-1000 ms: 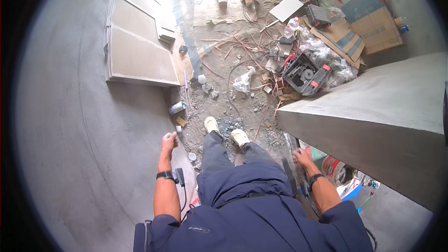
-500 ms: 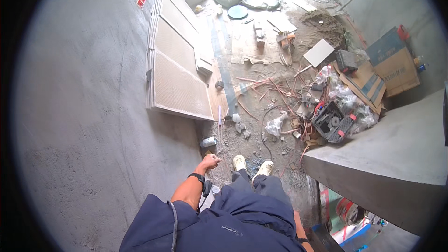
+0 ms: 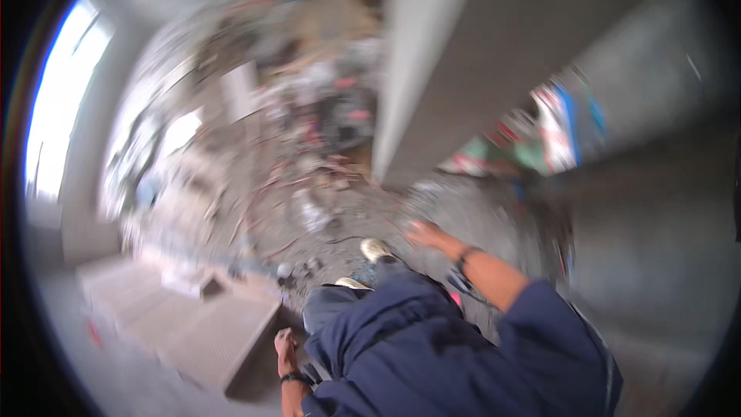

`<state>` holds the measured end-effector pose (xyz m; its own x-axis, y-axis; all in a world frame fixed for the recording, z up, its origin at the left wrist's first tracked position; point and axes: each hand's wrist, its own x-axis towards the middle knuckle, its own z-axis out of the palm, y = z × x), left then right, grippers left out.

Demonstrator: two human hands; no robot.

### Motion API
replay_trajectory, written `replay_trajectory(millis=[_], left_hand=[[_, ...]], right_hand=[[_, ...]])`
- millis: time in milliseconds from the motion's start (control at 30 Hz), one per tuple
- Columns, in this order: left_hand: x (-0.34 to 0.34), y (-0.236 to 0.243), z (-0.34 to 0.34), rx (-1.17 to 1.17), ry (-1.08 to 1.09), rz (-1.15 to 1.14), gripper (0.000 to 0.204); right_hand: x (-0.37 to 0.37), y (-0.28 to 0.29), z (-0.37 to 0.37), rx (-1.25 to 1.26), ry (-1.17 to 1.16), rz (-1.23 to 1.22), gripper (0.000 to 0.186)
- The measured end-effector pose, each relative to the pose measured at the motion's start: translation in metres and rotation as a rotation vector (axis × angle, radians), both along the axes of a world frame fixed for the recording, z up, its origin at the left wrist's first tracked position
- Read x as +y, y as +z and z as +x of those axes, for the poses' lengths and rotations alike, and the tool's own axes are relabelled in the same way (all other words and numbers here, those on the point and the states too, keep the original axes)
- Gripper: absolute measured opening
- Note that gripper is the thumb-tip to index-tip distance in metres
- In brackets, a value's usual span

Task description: Apply mortar to the back of a tile and then pick up a level tool.

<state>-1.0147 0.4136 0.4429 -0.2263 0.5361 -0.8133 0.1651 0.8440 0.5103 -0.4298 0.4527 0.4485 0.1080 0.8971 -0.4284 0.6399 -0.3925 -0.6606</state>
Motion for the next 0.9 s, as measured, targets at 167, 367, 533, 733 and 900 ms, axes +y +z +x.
replay_trajectory(millis=[167, 367, 533, 733, 900], left_hand=[[0.077, -0.002, 0.026, -0.145, -0.856, 0.061, 0.008], [0.269, -0.057, 0.054, 0.05, -0.843, -0.166, 0.032], [0.298, -0.026, 0.261, -0.358, -0.778, 0.079, 0.02], [0.231, -0.042, 0.366, -0.135, -1.294, 0.017, 0.018], [0.148, -0.044, 0.436, 0.047, -1.585, -0.176, 0.015]], right_hand=[[-0.075, 0.027, 0.02, 0.243, -0.5, -0.059, 0.032], [-0.307, -0.014, -0.077, -0.079, -0.921, -0.203, 0.037], [-0.497, 0.004, -0.227, 0.007, -0.952, -0.724, 0.045], [-0.47, -0.025, -0.252, 0.056, -1.086, -0.42, 0.032], [-0.474, -0.075, -0.21, 0.541, -1.463, -0.211, 0.036]])
